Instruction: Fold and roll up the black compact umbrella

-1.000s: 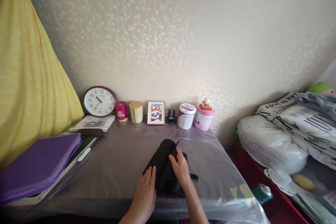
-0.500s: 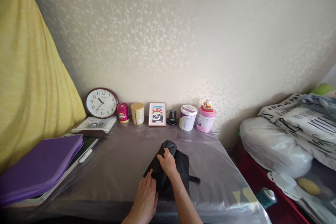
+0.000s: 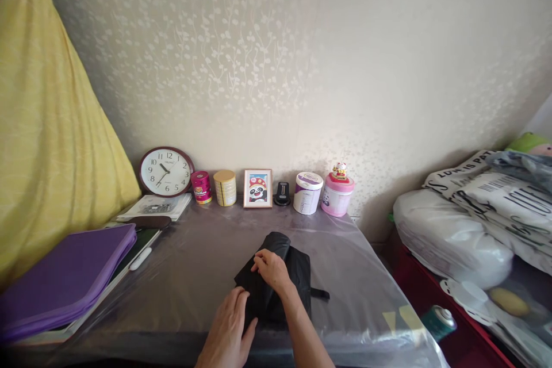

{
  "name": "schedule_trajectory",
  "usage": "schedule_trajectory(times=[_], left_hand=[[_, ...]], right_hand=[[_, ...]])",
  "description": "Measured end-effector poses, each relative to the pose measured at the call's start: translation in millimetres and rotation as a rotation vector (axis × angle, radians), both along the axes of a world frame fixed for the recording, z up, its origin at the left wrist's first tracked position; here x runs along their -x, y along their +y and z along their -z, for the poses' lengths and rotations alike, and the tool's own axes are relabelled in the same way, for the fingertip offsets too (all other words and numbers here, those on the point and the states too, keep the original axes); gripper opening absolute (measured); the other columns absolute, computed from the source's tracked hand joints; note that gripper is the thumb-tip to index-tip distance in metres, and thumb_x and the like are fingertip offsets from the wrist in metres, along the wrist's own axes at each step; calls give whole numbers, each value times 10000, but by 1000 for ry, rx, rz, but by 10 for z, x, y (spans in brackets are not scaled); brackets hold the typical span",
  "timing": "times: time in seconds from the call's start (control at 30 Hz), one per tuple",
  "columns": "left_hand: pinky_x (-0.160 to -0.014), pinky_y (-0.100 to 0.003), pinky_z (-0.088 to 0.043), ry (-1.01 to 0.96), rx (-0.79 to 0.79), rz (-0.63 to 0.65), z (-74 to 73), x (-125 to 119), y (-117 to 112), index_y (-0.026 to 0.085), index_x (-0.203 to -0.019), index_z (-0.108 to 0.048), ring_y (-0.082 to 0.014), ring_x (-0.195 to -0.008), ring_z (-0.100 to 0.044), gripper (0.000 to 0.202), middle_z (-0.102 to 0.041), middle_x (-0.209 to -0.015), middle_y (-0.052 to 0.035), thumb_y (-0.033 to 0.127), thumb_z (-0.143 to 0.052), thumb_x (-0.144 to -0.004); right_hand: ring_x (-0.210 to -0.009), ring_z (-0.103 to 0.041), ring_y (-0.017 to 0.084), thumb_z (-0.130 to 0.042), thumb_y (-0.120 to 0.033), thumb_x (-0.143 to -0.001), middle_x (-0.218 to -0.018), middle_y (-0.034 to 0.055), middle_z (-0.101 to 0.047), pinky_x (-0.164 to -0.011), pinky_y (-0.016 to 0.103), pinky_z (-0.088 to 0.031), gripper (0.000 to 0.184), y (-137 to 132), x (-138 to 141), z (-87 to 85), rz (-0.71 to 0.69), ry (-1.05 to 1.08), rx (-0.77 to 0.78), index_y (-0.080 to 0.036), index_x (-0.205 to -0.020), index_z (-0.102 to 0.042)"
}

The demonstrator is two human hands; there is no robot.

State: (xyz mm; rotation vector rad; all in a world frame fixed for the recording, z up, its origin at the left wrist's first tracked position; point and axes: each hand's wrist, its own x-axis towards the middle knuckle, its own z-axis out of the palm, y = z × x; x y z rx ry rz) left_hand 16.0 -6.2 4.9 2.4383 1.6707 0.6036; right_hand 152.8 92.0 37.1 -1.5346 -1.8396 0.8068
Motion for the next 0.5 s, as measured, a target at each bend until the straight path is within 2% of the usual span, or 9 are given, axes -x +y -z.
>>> schedule_trajectory(times=[0.1,0.2,0.37,0.5], left_hand=[[-925,-367,-422,-90,-40,48,-158,-91,-3,185,-1102,-522,-211,-1060,-518,316,-511,-1172,-88,189,-388,-816],[-971,-392,-384,-129,-52,98,-213,-187,52,199,-1147,-515,-221,-1105,-477,346,-492,-1201,-75,216,-429,-812],[-1003,-432,-353,-102,-66,51,-24,-257,178,186,-1216,-496,-260,-1157,-435,428,-469,-1266,-91,263,-472,-796],[-1023,-421,-343,-96,-66,26,56,-262,187,177,-1248,-473,-248,-1164,-438,464,-470,-1282,-81,229,-453,-788]], right_hand=[[-671,-639,126,-416,-243,-837,-733,-19,-725,-622,213,-421,235,-27,23,-31,-21,-65,-29,-214,-867,-646],[-712,-647,127,-422,-240,-838,-750,-17,-727,-643,213,-421,238,-30,24,-54,-57,-97,-18,-218,-859,-658],[-746,-651,138,-427,-251,-857,-784,-2,-725,-696,230,-446,247,-74,-14,-59,-163,-42,-14,-210,-907,-664],[-828,-624,147,-415,-295,-896,-837,0,-712,-785,257,-456,262,-220,-78,4,-179,19,-173,-239,-976,-658]])
